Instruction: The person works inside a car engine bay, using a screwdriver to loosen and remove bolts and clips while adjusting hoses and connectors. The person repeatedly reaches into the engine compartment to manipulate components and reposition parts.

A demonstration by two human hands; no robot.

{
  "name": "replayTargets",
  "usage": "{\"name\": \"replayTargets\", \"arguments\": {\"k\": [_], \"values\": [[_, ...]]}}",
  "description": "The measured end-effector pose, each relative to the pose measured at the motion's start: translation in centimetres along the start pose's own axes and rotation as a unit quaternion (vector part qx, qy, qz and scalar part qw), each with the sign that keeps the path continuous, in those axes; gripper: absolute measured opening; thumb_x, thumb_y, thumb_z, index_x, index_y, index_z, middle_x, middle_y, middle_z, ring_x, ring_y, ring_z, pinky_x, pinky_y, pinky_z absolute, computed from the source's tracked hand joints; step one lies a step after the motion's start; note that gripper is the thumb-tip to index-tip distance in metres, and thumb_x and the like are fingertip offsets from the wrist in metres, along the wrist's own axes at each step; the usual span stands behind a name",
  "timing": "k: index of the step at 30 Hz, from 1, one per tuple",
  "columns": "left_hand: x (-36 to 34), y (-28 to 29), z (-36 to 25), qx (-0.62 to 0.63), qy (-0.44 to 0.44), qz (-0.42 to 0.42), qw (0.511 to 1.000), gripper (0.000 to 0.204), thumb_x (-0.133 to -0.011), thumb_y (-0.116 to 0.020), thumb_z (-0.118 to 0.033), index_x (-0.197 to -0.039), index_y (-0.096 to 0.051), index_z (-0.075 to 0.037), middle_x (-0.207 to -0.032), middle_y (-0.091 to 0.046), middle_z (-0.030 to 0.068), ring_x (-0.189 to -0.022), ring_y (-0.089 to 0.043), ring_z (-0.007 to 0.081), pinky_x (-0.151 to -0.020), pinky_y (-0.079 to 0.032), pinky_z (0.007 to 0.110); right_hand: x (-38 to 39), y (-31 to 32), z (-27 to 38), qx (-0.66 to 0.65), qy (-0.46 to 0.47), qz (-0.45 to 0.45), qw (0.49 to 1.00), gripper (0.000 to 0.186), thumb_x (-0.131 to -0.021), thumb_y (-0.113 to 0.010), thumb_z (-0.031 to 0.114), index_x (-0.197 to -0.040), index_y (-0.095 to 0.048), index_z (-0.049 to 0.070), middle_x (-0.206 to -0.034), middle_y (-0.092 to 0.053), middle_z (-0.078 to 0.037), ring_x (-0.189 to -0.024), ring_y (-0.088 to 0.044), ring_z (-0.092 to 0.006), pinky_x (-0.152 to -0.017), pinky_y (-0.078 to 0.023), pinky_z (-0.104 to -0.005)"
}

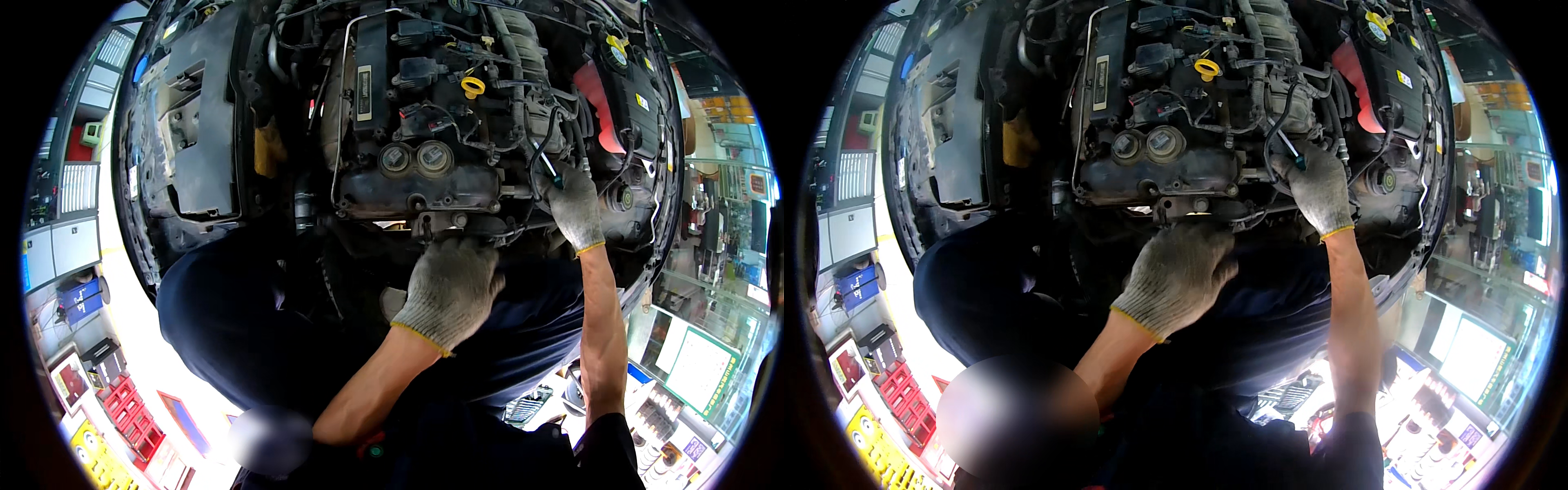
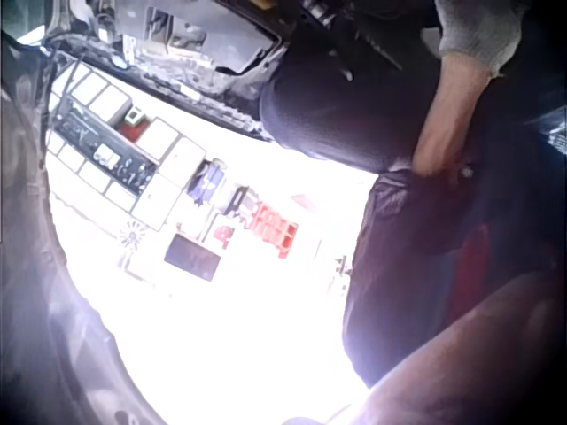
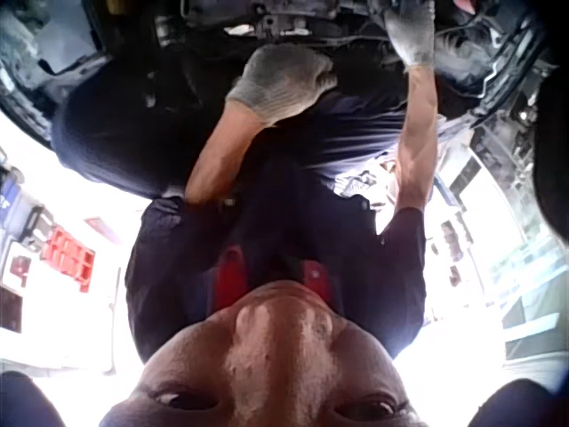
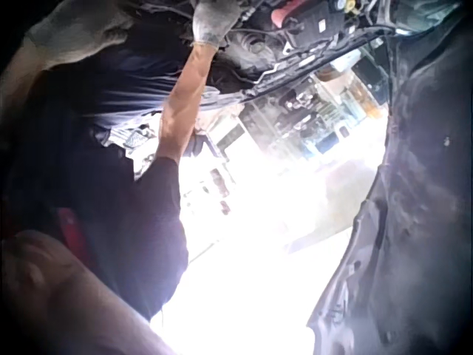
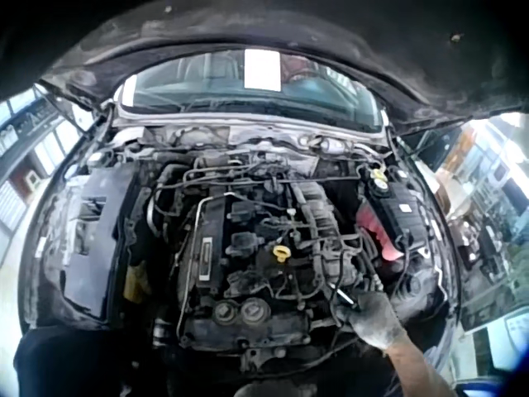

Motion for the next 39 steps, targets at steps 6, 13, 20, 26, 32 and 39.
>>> {"name": "replayTargets", "arguments": {"k": [6, 13, 20, 26, 32, 39], "values": [[-6.4, 10.7, 1.3, 0.040, -0.073, -0.291, 0.953, 0.034, -0.105, -0.055, -0.032, -0.098, -0.073, -0.004, -0.100, -0.076, 0.0176, -0.090, -0.075, 0.0352, -0.083, -0.058, 0.048, -1.8, 2.3, 0.8, -0.179, -0.133, 0.078, 0.972, 0.035, -0.097, -0.071, 0.029, -0.112, -0.074, -0.003, -0.088, -0.076, -0.018, -0.079, -0.073, -0.0287, -0.076, -0.056, -0.0372], [-16.7, 8.1, 0.5, -0.032, 0.086, -0.104, 0.990, 0.046, -0.099, -0.057, -0.047, -0.106, -0.078, -0.006, -0.108, -0.077, 0.0207, -0.104, -0.074, 0.0405, -0.089, -0.059, 0.048, -1.3, 4.4, -0.2, -0.049, 0.079, 0.039, 0.995, 0.029, -0.100, -0.065, 0.021, -0.121, -0.068, 0.002, -0.110, -0.074, -0.021, -0.108, -0.070, -0.0398, -0.094, -0.054, -0.0455], [-15.9, 7.3, -0.4, -0.067, 0.132, -0.093, 0.984, 0.064, -0.084, -0.068, -0.069, -0.104, -0.080, -0.009, -0.101, -0.079, 0.0177, -0.099, -0.076, 0.0379, -0.084, -0.060, 0.046, -2.5, 6.0, 0.3, -0.063, 0.104, 0.021, 0.992, 0.030, -0.089, -0.075, 0.019, -0.116, -0.075, 0.006, -0.113, -0.075, -0.016, -0.103, -0.072, -0.0357, -0.091, -0.057, -0.0419], [-16.5, 6.2, 0.3, -0.051, 0.151, -0.145, 0.977, 0.054, -0.086, -0.071, -0.061, -0.105, -0.079, -0.011, -0.103, -0.078, 0.0159, -0.100, -0.074, 0.0382, -0.082, -0.059, 0.047, -3.9, 5.5, 2.2, 0.081, 0.188, 0.003, 0.979, 0.027, -0.087, -0.076, 0.018, -0.112, -0.077, 0.010, -0.113, -0.075, -0.010, -0.106, -0.071, -0.0309, -0.093, -0.057, -0.0421], [-16.3, 6.0, 0.4, 0.022, 0.131, -0.146, 0.980, 0.046, -0.083, -0.080, -0.048, -0.105, -0.076, -0.008, -0.103, -0.077, 0.0160, -0.101, -0.071, 0.0385, -0.086, -0.054, 0.047, -5.6, 4.4, 0.8, 0.063, 0.197, 0.008, 0.978, 0.020, -0.089, -0.070, 0.018, -0.106, -0.077, 0.008, -0.107, -0.076, -0.011, -0.102, -0.073, -0.0316, -0.088, -0.059, -0.0421], [-16.5, 5.3, 2.3, -0.048, 0.056, -0.215, 0.974, 0.042, -0.081, -0.079, -0.048, -0.098, -0.074, -0.010, -0.095, -0.076, 0.0162, -0.091, -0.072, 0.0395, -0.076, -0.057, 0.048, -5.2, 4.9, 5.4, 0.098, 0.212, 0.057, 0.971, 0.021, -0.085, -0.073, 0.017, -0.097, -0.080, 0.001, -0.094, -0.078, -0.019, -0.089, -0.077, -0.0354, -0.077, -0.062, -0.0430]]}}
Point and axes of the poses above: each hand's wrist, its own x-axis away from the middle knuckle, its own y-axis out of the back of the hand, z = x × y, the point moved 6 cm from there along -x, towards the middle knuckle
